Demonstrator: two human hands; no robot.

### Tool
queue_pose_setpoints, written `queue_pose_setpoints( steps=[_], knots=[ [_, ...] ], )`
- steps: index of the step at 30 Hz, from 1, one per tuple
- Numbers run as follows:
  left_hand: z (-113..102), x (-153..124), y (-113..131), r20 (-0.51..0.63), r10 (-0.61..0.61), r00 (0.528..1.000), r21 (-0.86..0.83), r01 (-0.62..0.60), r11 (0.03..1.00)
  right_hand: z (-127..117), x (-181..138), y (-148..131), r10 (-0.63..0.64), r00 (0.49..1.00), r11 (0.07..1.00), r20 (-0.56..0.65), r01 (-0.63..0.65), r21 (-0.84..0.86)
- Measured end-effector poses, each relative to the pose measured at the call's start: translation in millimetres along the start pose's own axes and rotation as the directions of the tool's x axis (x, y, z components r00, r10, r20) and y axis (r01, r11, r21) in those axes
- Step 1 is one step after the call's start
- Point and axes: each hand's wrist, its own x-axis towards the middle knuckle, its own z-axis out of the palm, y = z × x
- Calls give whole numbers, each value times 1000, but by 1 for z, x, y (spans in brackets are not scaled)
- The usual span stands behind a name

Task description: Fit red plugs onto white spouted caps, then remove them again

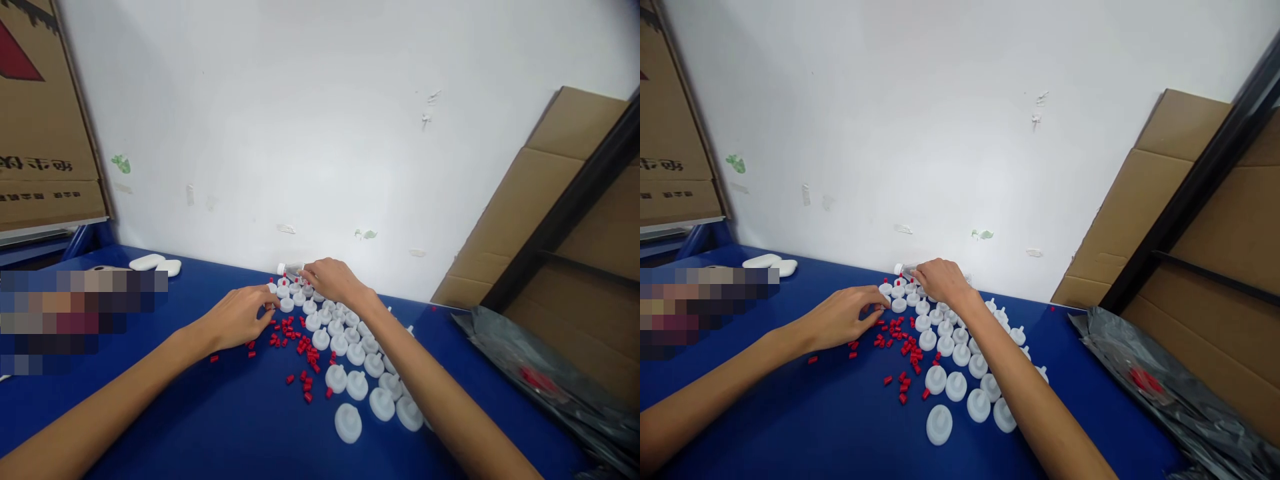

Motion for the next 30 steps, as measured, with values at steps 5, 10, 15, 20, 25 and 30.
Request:
queue_pose_setpoints(
  steps=[5, 10, 15, 20, 25, 30],
  knots=[
    [2, 1, 0, 24, 11, 1000, -27, -11, 1000, 5, 0, -2, -10, 999, 999, 48, 11, -30],
    [4, 1, -2, 64, 38, 997, -45, -35, 998, 10, 2, 2, -24, 992, 999, 126, 28, -29],
    [6, 1, -2, 49, 32, 998, -42, -30, 999, 9, 1, 5, -39, 986, 999, 159, 39, 0],
    [4, 2, 0, -20, -16, 1000, -44, 15, 999, -2, -1, 4, -32, 999, 997, 19, 31, 67],
    [-1, 3, 2, -138, -118, 983, -67, 109, 992, -14, -1, 3, -110, 987, 971, -113, 131, 202],
    [-5, 2, 7, -171, -209, 963, -188, 176, 966, -24, -6, -12, -232, 962, 900, -144, 269, 343]
  ],
)
